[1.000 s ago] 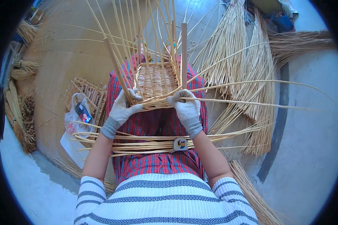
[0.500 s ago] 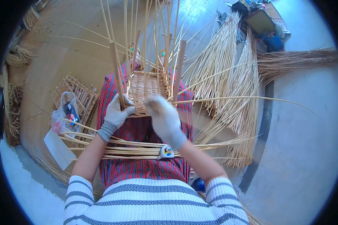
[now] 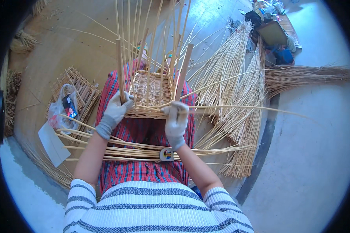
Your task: Weaving a rectangular basket using long reeds while sitting on the workshop floor.
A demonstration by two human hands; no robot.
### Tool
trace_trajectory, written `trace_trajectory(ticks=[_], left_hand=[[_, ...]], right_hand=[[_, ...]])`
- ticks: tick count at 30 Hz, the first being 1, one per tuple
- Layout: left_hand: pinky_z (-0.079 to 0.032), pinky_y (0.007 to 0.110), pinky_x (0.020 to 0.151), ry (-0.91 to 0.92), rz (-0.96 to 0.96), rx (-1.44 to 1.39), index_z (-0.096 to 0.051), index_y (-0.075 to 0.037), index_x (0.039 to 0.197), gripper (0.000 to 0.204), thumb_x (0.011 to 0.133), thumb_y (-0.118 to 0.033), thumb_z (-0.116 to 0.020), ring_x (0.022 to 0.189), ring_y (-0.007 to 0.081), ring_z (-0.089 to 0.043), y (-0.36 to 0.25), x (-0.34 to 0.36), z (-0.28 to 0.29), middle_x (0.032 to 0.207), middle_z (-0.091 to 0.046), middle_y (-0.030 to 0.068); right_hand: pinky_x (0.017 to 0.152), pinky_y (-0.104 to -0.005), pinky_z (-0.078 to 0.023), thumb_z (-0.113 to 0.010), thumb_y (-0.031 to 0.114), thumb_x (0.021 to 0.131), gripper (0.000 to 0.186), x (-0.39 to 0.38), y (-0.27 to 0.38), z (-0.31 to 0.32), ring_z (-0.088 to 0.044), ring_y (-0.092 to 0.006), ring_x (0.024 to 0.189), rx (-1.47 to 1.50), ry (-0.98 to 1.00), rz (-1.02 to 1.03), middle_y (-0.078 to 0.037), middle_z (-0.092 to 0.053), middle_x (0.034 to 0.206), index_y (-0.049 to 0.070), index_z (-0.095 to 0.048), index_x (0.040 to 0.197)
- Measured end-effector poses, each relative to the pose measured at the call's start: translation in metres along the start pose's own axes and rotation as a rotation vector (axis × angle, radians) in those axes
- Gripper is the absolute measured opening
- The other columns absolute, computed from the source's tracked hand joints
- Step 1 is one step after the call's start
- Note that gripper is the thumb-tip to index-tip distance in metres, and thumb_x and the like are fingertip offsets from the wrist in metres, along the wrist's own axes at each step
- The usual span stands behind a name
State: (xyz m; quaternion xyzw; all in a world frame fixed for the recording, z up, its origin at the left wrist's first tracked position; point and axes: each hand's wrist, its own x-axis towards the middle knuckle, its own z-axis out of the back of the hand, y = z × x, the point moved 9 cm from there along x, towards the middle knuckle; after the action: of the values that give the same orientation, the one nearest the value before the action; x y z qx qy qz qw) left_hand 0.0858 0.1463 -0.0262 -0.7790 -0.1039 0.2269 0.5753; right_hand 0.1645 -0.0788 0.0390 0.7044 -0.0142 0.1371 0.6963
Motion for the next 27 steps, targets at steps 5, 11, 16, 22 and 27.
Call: trace_trajectory(ticks=[5, 11, 16, 22, 27], left_hand=[[-0.040, 0.027, 0.055, -0.221, 0.066, 0.239, -0.052, -0.010, 0.069, 0.038, 0.081, -0.028, -0.084, 0.058, 0.0096, -0.044, 0.000, 0.011, 0.006, 0.063, -0.051, -0.0035], [-0.050, 0.029, 0.061, -0.289, 0.014, 0.231, -0.059, -0.004, 0.090, 0.030, 0.086, -0.026, -0.079, 0.060, 0.0123, -0.056, -0.019, 0.002, 0.010, 0.071, -0.059, 0.0011], [-0.052, 0.029, 0.053, -0.140, -0.105, 0.516, -0.061, -0.005, 0.113, 0.023, 0.096, -0.021, -0.064, 0.060, 0.0143, -0.062, -0.065, -0.028, -0.052, 0.076, -0.063, 0.0053], [-0.045, 0.031, 0.044, 0.102, 0.259, 0.376, -0.064, -0.003, 0.103, 0.028, 0.100, -0.030, -0.057, 0.045, 0.0138, -0.057, 0.031, -0.014, -0.073, 0.072, -0.062, 0.0059], [-0.045, 0.034, 0.051, -0.190, -0.198, 0.552, -0.066, -0.003, 0.097, 0.036, 0.101, -0.036, -0.052, 0.053, 0.0182, -0.060, 0.039, 0.012, -0.069, 0.067, -0.061, 0.0103]], right_hand=[[0.040, -0.0199, -0.036, -0.048, 0.016, 0.104, 0.011, -0.022, 0.024, -0.017, -0.049, -0.0050, 0.050, 0.076, 0.065, -0.249, -0.009, -0.068, 0.086, 0.007, -0.053, 0.106], [0.062, -0.0206, -0.046, -0.054, 0.001, 0.098, 0.009, 0.013, 0.006, 0.016, -0.058, -0.0078, 0.072, 0.119, 0.227, -0.409, -0.010, -0.070, 0.097, 0.007, -0.056, 0.105], [0.075, -0.0268, -0.055, -0.061, 0.003, 0.096, 0.013, -0.001, 0.009, 0.066, -0.066, -0.0139, 0.088, 0.238, -0.161, -0.327, -0.008, -0.068, 0.101, 0.008, -0.055, 0.105], [0.091, -0.0319, -0.052, -0.062, -0.004, 0.091, 0.035, 0.070, 0.053, -0.022, -0.064, -0.0213, 0.109, -0.145, 0.139, -0.108, -0.016, -0.063, 0.124, 0.009, -0.058, 0.124], [0.102, -0.0286, -0.046, -0.060, -0.009, 0.088, 0.070, 0.121, 0.010, -0.121, -0.044, -0.0153, 0.136, -0.624, 0.206, 0.359, -0.016, -0.052, 0.142, 0.017, -0.041, 0.150]])
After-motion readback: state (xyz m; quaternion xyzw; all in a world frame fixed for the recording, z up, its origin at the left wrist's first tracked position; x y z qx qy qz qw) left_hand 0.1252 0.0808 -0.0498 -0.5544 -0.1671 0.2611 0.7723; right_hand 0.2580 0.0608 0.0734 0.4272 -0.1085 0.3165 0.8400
